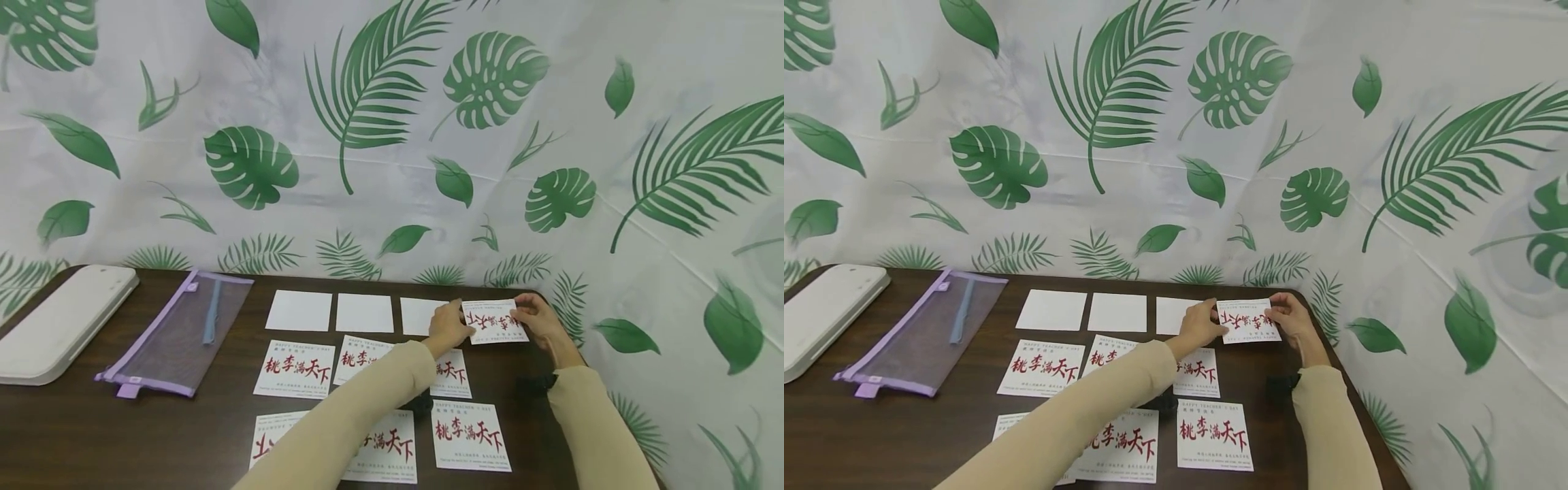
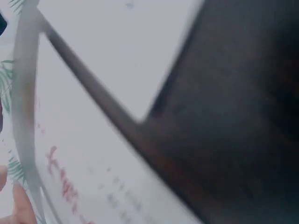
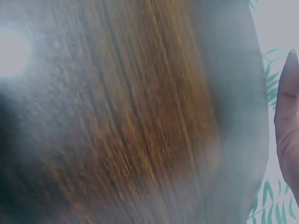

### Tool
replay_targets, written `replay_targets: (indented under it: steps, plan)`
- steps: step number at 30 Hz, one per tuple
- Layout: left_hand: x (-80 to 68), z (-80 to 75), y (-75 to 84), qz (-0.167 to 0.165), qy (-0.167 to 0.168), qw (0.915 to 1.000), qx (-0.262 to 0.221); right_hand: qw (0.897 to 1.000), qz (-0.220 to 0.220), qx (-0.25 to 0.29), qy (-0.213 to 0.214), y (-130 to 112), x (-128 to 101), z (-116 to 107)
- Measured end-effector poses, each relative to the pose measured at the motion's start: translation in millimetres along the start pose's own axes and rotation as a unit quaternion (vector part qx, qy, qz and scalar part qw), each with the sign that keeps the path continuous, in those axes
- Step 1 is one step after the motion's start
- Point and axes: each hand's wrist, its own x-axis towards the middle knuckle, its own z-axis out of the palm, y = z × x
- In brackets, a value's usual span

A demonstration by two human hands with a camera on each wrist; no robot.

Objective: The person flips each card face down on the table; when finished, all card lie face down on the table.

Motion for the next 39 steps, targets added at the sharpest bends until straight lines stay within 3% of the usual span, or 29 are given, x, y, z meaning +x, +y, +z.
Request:
replay_targets:
  steps: [3,9,13,16,20,22,26,29,33,36,39]
  plan:
    - [0.7,-8.1,-0.7,-0.015,0.016,0.9969,-0.076,1.000,0.007,0.022,-0.014,-7,-3,3]
    - [-3.4,-18.5,-4.3,-0.004,0.050,0.9811,-0.187,0.998,0.006,0.048,-0.037,-18,-16,14]
    - [-3.2,-25.9,-7.9,0.003,0.059,0.9685,-0.242,0.997,0.005,0.068,-0.028,-23,-22,25]
    - [-2.4,-35.1,-9.3,-0.004,0.048,0.9580,-0.283,0.998,0.002,0.065,0.007,-26,-27,34]
    - [-1.0,-47.1,-8.5,-0.017,0.040,0.9507,-0.307,0.994,-0.045,0.006,0.101,-32,-36,50]
    - [0.3,-50.5,-7.6,-0.020,0.045,0.9501,-0.308,0.988,-0.081,-0.035,0.123,-37,-42,62]
    - [0.6,-54.4,-2.2,-0.019,0.065,0.9489,-0.308,0.979,-0.157,-0.097,0.089,-49,-56,87]
    - [-1.6,-54.9,4.3,-0.015,0.074,0.9493,-0.305,0.966,-0.202,-0.146,0.074,-54,-64,100]
    - [-4.4,-52.9,11.7,-0.006,0.083,0.9558,-0.282,0.940,-0.257,-0.201,0.102,-57,-72,107]
    - [-5.9,-52.3,15.9,0.011,0.085,0.9562,-0.280,0.916,-0.306,-0.225,0.125,-60,-75,107]
    - [-6.9,-53.4,20.5,0.047,0.078,0.9513,-0.294,0.889,-0.351,-0.246,0.160,-66,-77,106]
